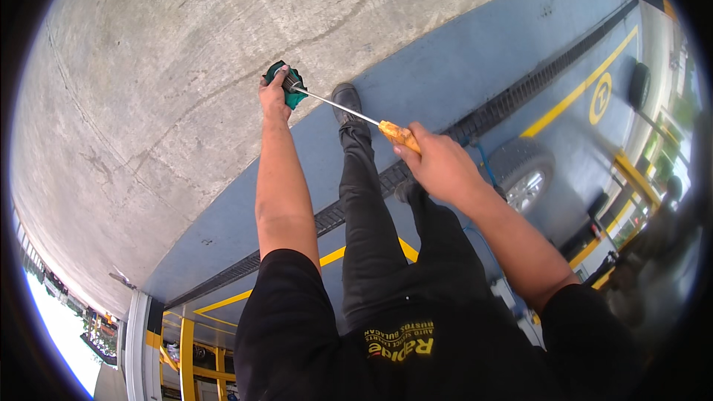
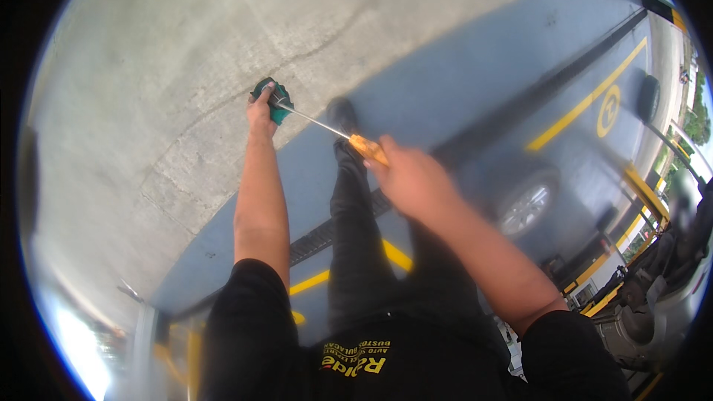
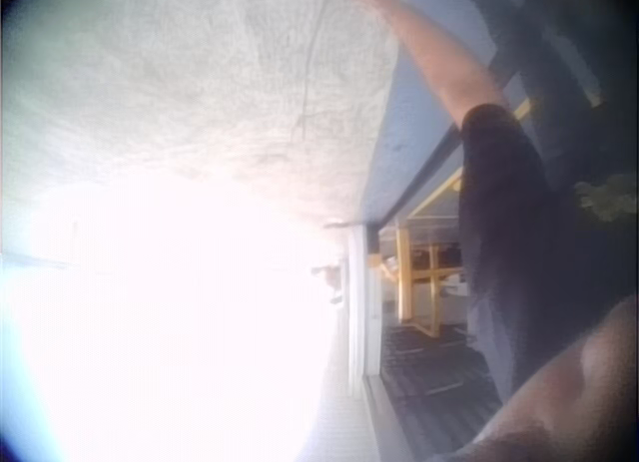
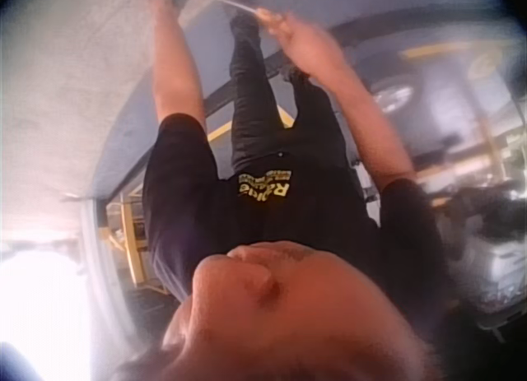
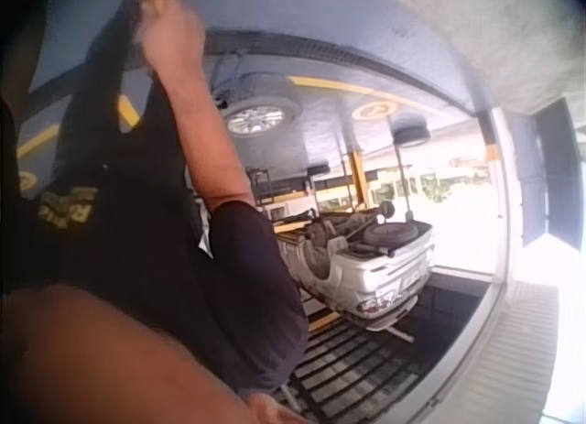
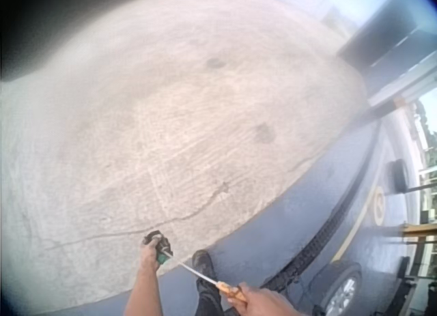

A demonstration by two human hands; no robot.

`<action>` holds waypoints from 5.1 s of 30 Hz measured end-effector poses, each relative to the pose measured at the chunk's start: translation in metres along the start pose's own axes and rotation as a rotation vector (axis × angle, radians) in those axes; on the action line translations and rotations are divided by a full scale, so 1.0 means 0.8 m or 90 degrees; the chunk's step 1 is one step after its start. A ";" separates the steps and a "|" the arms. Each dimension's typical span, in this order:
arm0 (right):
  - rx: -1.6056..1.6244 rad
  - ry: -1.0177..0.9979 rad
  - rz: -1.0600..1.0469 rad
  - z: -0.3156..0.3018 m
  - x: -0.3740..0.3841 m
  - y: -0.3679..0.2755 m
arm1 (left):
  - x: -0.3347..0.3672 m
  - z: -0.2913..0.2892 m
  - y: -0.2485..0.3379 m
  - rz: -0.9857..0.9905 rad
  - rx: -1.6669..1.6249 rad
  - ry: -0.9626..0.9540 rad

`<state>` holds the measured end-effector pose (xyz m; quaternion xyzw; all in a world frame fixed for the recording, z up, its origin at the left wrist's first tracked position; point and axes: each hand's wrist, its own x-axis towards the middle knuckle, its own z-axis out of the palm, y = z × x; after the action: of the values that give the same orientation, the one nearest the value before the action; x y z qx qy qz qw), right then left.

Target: The person uses a long metal rod and a green cloth to clean a small cylindrical car part, repeatedly inserting the rod into the part and wiping it. The person then walks to a workbench, continues wiping the part, and applies a substance from a small tube to the part's rim.

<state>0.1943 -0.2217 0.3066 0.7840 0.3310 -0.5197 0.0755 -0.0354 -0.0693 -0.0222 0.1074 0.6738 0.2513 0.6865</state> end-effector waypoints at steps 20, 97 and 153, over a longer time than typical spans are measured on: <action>-0.016 0.014 -0.013 0.009 0.004 -0.021 | 0.011 -0.030 -0.003 0.037 0.005 0.033; -0.061 -0.009 -0.083 0.073 0.025 -0.078 | 0.027 -0.103 -0.017 -0.007 -0.080 0.107; 0.853 0.400 -0.239 -0.006 -0.404 0.237 | -0.756 0.200 -0.051 -0.054 0.057 -0.579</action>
<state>0.2333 -0.5080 0.5456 0.7037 0.0787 -0.3657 -0.6040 0.1505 -0.3696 0.4957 0.2088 0.3180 0.1212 0.9168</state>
